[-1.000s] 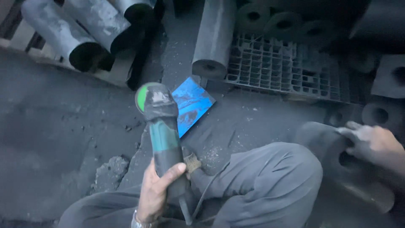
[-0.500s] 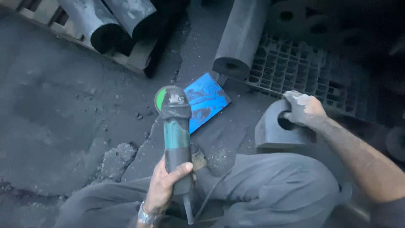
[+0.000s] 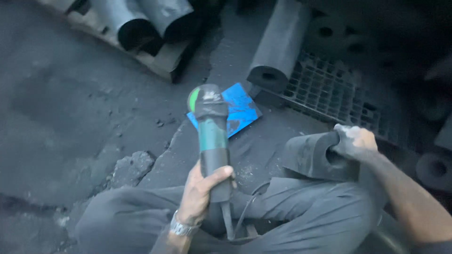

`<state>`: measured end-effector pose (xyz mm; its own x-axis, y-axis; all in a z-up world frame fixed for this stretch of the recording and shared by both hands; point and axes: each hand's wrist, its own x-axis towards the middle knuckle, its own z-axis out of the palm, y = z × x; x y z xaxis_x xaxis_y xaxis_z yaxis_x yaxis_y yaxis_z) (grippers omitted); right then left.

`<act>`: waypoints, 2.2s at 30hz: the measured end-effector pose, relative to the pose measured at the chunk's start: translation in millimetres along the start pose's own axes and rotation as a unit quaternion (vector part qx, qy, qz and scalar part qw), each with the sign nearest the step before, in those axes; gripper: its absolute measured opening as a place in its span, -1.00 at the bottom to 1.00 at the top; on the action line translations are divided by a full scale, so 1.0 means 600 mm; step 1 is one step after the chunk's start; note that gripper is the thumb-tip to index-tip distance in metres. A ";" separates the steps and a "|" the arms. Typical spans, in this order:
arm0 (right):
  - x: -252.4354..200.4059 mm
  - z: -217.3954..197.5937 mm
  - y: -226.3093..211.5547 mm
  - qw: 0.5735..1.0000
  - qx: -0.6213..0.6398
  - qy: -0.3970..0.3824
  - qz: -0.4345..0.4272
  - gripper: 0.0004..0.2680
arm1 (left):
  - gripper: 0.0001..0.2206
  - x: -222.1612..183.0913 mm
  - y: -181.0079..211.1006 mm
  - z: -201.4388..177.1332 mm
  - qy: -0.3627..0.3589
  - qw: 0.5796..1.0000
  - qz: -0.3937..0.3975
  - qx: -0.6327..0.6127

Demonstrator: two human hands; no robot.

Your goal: Grind the edges and surfaces of plastic/rubber foam blocks using an angle grinder.

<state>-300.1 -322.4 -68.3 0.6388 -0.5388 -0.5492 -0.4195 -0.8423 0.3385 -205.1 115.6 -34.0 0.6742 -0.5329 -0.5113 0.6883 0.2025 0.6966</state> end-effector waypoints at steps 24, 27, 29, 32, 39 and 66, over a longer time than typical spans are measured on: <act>0.077 -0.263 -0.409 0.950 -0.089 0.097 -0.283 -0.55 | -0.67 0.000 0.030 -0.072 0.069 0.985 0.154 -0.026; 0.127 -0.281 -0.447 0.962 -0.069 0.086 -0.249 -0.52 | -0.65 0.004 0.021 -0.079 0.063 0.989 0.135 -0.017; 0.144 -0.286 -0.438 0.963 -0.058 0.076 -0.252 -0.53 | -0.65 0.008 0.018 -0.078 0.061 0.991 0.118 -0.018; 0.145 -0.277 -0.434 0.966 -0.034 0.067 -0.246 -0.54 | -0.65 0.013 0.013 -0.075 0.053 0.993 0.104 -0.033; 0.079 -0.192 -0.333 0.925 0.218 0.220 -0.221 -0.50 | -0.64 0.007 0.002 -0.066 0.009 0.994 0.095 -0.048; -0.224 0.014 -0.250 0.528 0.849 -0.001 -0.016 -0.71 | -0.33 0.009 -0.193 0.163 -0.044 0.969 0.036 0.241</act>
<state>-328.5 -123.6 -51.4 0.6632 -0.5235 -0.5349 -0.3831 0.3765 -0.8435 -307.4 9.1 -68.3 0.6756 -0.6039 -0.4229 0.4215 -0.1543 0.8936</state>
